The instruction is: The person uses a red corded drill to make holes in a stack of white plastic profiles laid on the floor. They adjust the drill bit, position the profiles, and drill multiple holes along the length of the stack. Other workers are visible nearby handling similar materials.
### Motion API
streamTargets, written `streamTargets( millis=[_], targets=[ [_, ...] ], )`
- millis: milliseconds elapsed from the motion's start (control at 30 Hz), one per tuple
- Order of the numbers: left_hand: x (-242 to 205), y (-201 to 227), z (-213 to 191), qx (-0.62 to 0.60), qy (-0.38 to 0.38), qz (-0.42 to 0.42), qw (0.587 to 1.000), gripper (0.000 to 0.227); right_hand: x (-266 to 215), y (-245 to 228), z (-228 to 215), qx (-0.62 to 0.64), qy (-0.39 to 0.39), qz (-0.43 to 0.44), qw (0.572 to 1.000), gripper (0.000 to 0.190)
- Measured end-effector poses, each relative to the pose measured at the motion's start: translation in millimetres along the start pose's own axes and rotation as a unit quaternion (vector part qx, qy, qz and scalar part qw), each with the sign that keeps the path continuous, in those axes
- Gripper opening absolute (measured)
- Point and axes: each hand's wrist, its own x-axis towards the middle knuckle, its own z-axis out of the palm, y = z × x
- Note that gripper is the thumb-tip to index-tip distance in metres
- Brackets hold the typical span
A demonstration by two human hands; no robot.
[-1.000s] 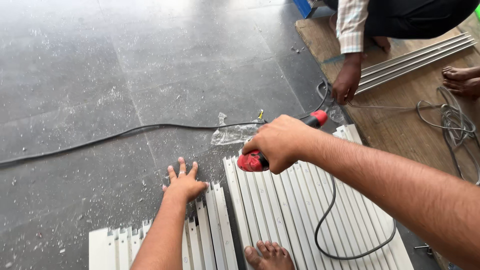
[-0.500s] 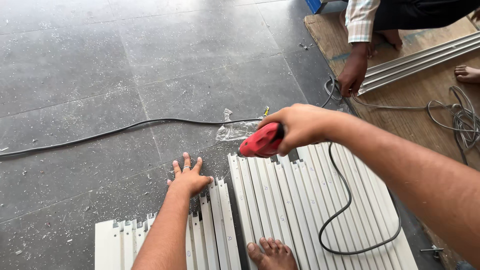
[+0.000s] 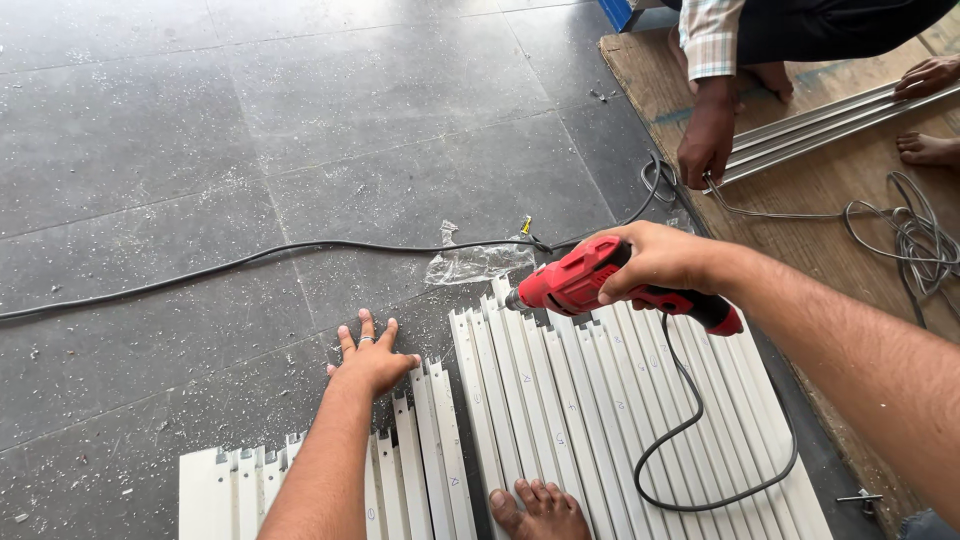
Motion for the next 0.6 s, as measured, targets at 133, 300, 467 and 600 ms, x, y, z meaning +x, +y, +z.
streamTargets(
  millis=[133,300,467,600],
  targets=[
    [-0.1,0.0,2.2,-0.008,0.002,-0.003,1.000,0.089,7.2,0.2,1.4,-0.023,0.003,-0.012,1.000,0.067],
    [1.0,-0.5,1.1,-0.011,-0.002,-0.004,1.000,0.089,13.6,-3.4,4.3,-0.098,0.019,-0.024,0.995,0.068],
    [-0.3,-0.3,0.0,-0.002,-0.005,-0.003,1.000,0.090,15.1,-13.9,6.5,-0.102,0.002,-0.023,0.995,0.069],
    [-4.4,1.7,-1.9,-0.007,-0.006,-0.003,1.000,0.089,11.4,-29.2,8.1,-0.150,-0.001,-0.005,0.989,0.070]
  ],
)
